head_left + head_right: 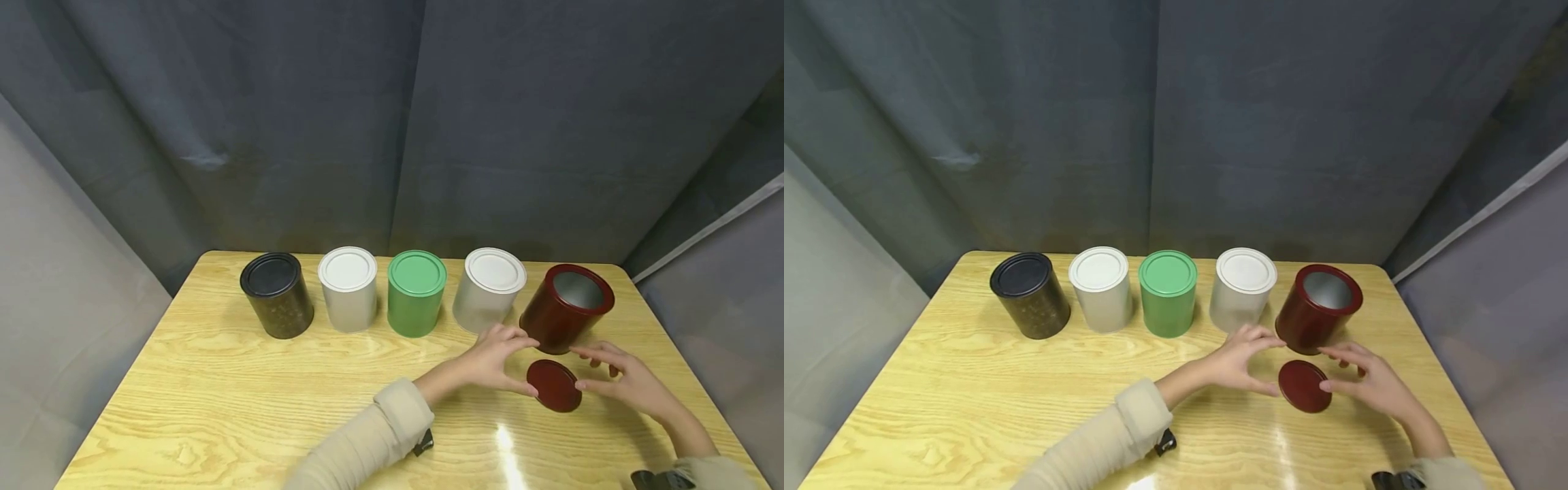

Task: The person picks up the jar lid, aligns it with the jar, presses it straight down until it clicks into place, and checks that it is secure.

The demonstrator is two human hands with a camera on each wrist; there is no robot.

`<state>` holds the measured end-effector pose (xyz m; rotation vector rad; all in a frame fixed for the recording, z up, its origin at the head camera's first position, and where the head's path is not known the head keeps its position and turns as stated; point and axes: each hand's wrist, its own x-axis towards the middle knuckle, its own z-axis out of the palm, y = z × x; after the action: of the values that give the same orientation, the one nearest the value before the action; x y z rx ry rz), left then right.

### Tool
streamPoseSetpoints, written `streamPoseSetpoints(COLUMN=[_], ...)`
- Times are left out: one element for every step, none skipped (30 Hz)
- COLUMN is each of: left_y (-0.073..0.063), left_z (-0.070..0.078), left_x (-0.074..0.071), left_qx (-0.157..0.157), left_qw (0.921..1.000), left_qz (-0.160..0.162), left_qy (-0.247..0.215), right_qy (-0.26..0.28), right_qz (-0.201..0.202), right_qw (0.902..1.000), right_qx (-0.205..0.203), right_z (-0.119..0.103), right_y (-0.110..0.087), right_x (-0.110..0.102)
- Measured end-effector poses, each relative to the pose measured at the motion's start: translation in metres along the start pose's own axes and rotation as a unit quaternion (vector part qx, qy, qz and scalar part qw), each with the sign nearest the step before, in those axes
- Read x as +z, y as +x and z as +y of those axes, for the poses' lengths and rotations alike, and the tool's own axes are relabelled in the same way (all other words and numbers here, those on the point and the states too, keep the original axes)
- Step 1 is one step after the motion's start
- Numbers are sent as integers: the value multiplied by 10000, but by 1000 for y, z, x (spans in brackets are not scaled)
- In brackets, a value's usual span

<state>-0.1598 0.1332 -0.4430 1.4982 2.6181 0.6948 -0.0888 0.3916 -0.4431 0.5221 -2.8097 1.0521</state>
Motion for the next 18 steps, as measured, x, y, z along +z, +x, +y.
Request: streamPoseSetpoints(left_y=[1,1,2,2,3,4,5,6,6,7,8,9,9,10,10,10,11,11], left_z=[0,0,0,0,-1,-1,-1,-1,-2,-2,-2,-2,-3,-3,-3,-3,-4,-4], left_x=[1,3,5,7,9,10,12,14,16,18,19,21,22,23,23,24,25,26], left_qx=[-24,-46,-70,-86,-107,-128,-141,-166,-197,-229,-270,-307,-346,-395,-427,-457,-491,-520], left_qw=[10000,10000,9999,9999,9999,9998,9998,9997,9997,9996,9994,9992,9989,9985,9982,9978,9975,9973], left_qz=[-32,-62,-91,-113,-130,-143,-144,-151,-162,-178,-207,-242,-291,-345,-385,-421,-451,-470], left_qy=[8,4,2,7,7,17,21,26,29,42,60,93,116,142,176,209,235,231], right_qy=[22,38,63,103,142,177,198,261,335,410,479,567,653,715,759,756,749,745], right_qz=[-62,-135,-202,-269,-328,-389,-420,-457,-494,-539,-595,-667,-729,-807,-878,-936,-994,-1035], right_qw=[10000,9998,9996,9994,9991,9988,9986,9983,9979,9973,9966,9956,9945,9933,9923,9917,9912,9908], right_qx=[61,115,174,208,233,254,244,244,246,281,296,327,362,409,438,459,450,456], right_z=[2,3,4,5,7,8,10,12,15,18,21,25,29,31,34,36,37,38], right_y=[-1,-2,-2,-3,-4,-5,-6,-7,-8,-9,-11,-12,-13,-14,-15,-16,-16,-17], right_x=[1,3,4,5,7,8,9,10,11,11,12,13,13,13,13,13,13,13])
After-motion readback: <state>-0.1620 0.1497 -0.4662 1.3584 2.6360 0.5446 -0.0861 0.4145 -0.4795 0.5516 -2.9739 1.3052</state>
